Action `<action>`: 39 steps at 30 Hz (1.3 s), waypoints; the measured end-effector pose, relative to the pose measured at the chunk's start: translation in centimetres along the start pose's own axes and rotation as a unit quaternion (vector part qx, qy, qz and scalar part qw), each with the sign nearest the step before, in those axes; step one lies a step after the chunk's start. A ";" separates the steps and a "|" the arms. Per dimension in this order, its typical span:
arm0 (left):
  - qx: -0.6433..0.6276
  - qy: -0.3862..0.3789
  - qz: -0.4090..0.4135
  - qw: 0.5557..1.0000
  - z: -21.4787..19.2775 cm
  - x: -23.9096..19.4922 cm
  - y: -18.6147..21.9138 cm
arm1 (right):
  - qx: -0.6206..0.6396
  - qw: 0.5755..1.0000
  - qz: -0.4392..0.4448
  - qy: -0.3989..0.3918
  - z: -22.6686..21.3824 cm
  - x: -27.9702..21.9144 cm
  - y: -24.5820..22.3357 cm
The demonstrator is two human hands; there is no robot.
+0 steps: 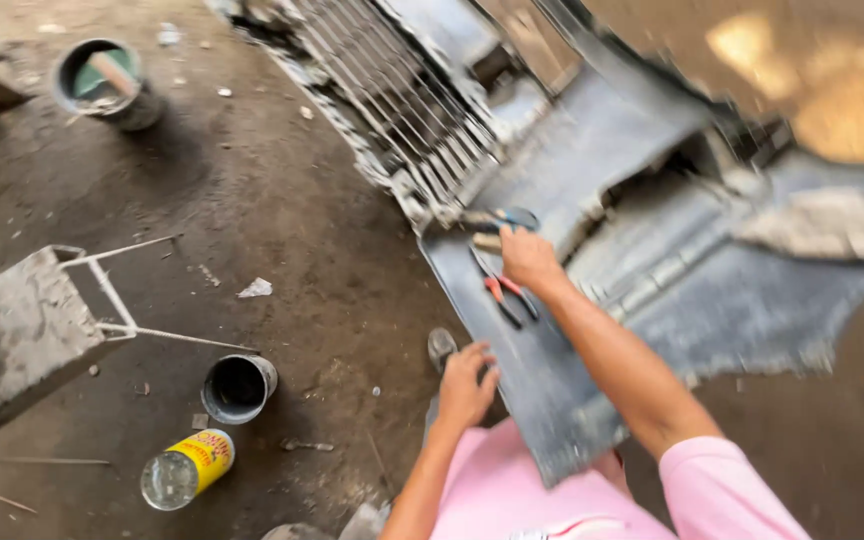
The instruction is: The person uses a scraper to remove material from the edge of a car bumper and then sands the area with a sanding block. They also use a blue cloth to wipe the surface of the bumper.
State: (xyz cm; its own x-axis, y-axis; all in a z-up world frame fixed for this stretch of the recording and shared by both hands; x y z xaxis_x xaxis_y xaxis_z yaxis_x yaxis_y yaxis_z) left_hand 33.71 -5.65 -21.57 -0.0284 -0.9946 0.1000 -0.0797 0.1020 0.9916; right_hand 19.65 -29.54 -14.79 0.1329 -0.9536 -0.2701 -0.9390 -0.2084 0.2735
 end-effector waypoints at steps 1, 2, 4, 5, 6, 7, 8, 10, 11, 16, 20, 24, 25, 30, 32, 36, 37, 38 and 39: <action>0.000 -0.029 -0.003 1.000 -0.3 0.0 0.1 | 0.011 1.000 0.023 -0.012 -2.6 -3.7 0.3; 0.030 -0.022 0.007 0.999 -0.5 0.2 0.3 | 0.072 0.997 -0.005 0.035 -5.4 -7.0 0.5; 0.059 -0.041 0.025 0.997 -0.3 1.1 1.7 | 0.137 0.987 -0.006 0.085 -11.0 -13.8 1.3; 0.099 -0.036 0.032 0.994 -0.4 1.5 2.9 | 0.207 0.973 -0.016 0.100 -13.7 -17.4 1.4; 0.138 -0.031 0.042 0.989 -0.5 1.9 4.2 | 0.275 0.954 -0.025 0.118 -16.4 -21.0 1.3; 0.140 -0.043 0.049 0.988 -0.2 2.2 5.4 | 0.279 0.952 -0.013 0.123 -16.6 -24.1 2.0; 0.144 -0.048 0.054 0.987 0.0 2.5 6.7 | 0.347 0.931 0.014 0.114 -16.9 -27.2 2.6; 0.149 -0.052 0.062 0.985 1.1 3.1 9.4 | 0.413 0.903 0.039 0.110 -16.4 -32.9 4.1; 0.102 -0.091 0.048 0.989 1.9 3.1 10.1 | 0.440 0.887 0.064 0.122 -15.0 -35.4 4.8; -0.047 -0.223 -0.010 0.974 7.1 2.3 13.4 | 0.525 0.820 0.150 0.169 -6.9 -44.9 7.3; -0.085 -0.257 0.030 0.962 12.0 3.8 13.9 | 0.547 0.777 0.248 0.190 -4.0 -48.2 8.4; -0.162 -0.318 -0.064 0.932 15.0 4.5 14.4 | 0.492 0.785 0.312 0.211 -2.7 -49.1 8.5; -0.158 -0.324 -0.063 0.931 15.6 4.6 14.4 | 0.495 0.781 0.317 0.213 -1.9 -49.1 8.7; -0.078 -0.366 -0.007 0.927 17.1 6.3 16.3 | 0.541 0.747 0.324 0.210 -1.1 -47.4 9.1; -0.064 -0.386 0.006 0.920 17.9 7.3 15.6 | 0.542 0.743 0.329 0.213 -1.7 -46.1 9.4; 0.012 -0.371 0.071 0.926 18.2 7.5 16.1 | 0.579 0.717 0.336 0.196 -1.3 -45.5 9.3; 0.015 -0.370 0.069 0.926 18.6 7.4 16.3 | 0.582 0.715 0.335 0.194 0.4 -45.1 10.1; 0.002 -0.353 0.073 0.933 18.9 7.3 16.4 | 0.683 0.638 0.279 0.221 2.0 -44.5 10.9; -0.009 -0.333 0.073 0.940 18.8 6.8 16.1 | 0.772 0.547 0.218 0.239 4.0 -44.1 11.2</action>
State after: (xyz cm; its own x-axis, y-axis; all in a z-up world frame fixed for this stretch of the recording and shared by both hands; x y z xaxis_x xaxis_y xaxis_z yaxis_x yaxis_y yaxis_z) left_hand 13.50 -10.41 -6.44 -0.6561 -0.7360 0.1670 -0.0103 0.2300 0.9731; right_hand 2.04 11.02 -3.51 -0.4898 -0.8641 -0.1159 -0.0151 0.1413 -0.9898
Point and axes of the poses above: each hand's wrist, its own x-axis towards the middle knuckle, its own z-axis out of the palm, y = z × x, the point moved 2 cm from there along x, towards the middle knuckle, and after that the axes turned 5 degrees about -x, right-handed, at the moved point
